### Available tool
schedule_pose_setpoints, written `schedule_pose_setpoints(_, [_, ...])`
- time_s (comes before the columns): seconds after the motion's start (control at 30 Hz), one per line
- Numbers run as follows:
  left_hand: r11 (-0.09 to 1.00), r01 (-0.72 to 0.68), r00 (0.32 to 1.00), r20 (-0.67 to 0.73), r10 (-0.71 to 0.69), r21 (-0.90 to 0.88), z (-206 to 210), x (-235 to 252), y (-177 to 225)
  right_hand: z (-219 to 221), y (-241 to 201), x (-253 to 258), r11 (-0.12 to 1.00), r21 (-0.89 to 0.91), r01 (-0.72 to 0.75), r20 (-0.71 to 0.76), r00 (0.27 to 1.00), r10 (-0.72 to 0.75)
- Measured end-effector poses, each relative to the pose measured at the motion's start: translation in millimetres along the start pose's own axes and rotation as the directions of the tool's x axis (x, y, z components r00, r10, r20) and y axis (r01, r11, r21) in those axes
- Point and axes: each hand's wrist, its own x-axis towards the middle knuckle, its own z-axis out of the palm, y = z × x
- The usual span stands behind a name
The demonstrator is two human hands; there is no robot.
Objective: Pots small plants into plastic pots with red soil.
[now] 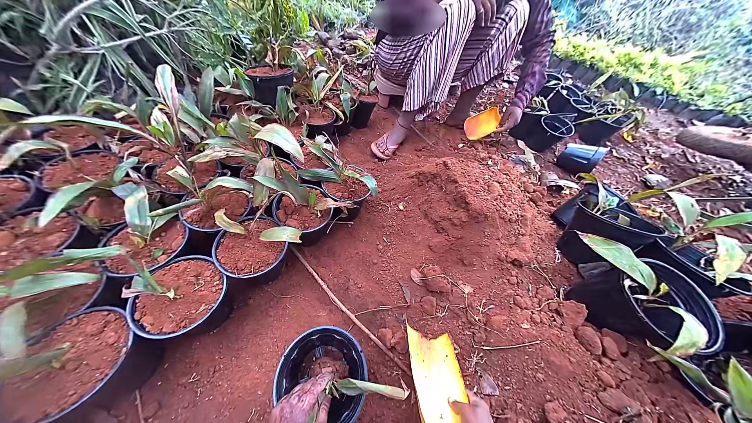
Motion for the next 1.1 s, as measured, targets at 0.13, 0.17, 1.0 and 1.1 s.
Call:
schedule_pose_setpoints(0.13, [0.999, -0.036, 0.999, -0.013, 0.036, -0.004, 3, 1, -3, 15, -26, 48, 0.998, 0.065, 0.021, -0.055, 0.998, -0.017])
schedule_pose_setpoints(0.17, [0.999, -0.044, 0.999, -0.017, 0.044, -0.004, 3, 1, -4, 20, -34, 54, 0.994, 0.111, 0.008, -0.067, 0.998, -0.001])
schedule_pose_setpoints(1.0, [0.999, -0.026, 1.000, 0.006, 0.026, -0.043, 1, 3, -5, 50, -60, 105, 0.782, 0.541, 0.309, -0.454, 0.890, -0.037])
schedule_pose_setpoints(1.1, [0.999, -0.003, 1.000, -0.011, 0.003, -0.051, 1, 0, -2, 43, -84, 110, 0.765, 0.598, 0.240, -0.413, 0.910, 0.038])
